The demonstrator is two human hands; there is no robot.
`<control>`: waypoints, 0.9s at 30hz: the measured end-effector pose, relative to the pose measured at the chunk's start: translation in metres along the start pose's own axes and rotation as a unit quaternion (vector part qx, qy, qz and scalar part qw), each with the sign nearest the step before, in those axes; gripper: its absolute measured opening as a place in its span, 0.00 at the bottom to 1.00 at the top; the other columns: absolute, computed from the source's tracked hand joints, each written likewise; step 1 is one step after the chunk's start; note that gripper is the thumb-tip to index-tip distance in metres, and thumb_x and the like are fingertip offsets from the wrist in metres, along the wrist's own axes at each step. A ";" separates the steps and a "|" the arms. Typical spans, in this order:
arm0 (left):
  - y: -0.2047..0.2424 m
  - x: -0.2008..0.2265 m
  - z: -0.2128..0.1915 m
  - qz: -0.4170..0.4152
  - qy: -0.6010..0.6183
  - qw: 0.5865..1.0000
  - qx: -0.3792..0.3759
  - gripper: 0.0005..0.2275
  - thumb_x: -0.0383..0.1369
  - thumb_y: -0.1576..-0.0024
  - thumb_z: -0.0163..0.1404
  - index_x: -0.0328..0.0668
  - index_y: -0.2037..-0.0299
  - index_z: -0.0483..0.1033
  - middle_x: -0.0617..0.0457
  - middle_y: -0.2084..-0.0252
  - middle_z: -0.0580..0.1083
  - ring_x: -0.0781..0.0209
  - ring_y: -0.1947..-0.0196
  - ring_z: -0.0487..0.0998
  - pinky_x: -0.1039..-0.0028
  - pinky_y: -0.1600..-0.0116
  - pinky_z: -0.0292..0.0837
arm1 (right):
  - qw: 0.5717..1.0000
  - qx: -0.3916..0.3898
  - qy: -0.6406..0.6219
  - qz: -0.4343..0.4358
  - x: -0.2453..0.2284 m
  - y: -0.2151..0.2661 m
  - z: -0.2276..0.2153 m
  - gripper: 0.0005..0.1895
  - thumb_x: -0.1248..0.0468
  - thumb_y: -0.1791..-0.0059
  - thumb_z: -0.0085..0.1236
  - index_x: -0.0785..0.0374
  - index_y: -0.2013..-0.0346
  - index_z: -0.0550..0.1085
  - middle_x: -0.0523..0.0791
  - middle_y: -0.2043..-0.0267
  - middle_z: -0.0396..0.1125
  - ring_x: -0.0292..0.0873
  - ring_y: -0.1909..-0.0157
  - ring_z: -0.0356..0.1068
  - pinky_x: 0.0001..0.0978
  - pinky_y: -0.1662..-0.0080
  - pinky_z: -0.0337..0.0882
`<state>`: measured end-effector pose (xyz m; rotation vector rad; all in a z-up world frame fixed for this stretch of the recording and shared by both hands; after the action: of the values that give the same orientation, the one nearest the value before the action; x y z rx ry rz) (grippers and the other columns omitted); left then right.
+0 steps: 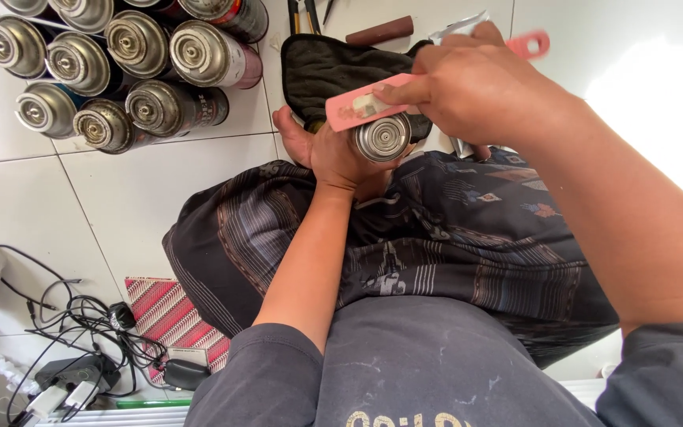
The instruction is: The person sits on the floor and cleans the tops of two spray paint cans. They use a pink plastic card to scrape the nozzle area of the first can, then repeat the process on a second can. Finally, they use a small brush to clean the nozzle of the second can.
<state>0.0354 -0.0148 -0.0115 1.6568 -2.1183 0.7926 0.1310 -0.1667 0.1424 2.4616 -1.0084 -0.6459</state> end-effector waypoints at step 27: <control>0.001 -0.011 0.005 -0.025 0.077 0.990 0.119 0.31 0.54 0.65 0.67 0.58 0.52 0.72 0.65 0.57 0.75 0.66 0.52 0.79 0.78 0.42 0.76 | 0.974 0.153 -0.092 0.140 -0.086 0.150 0.080 0.27 0.54 0.49 0.50 0.45 0.33 0.69 0.39 0.61 0.70 0.45 0.66 0.76 0.37 0.68 0.77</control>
<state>0.0372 -0.0092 -0.0217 1.6932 -1.9310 1.1563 -0.0488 -0.2180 0.1776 2.4736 -1.6007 -0.6735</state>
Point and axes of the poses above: each hand's wrist, its own y-axis away from the middle knuckle, its own z-axis out of the palm, x = y × z, the point moved 4 cm from there along -y, towards the middle knuckle
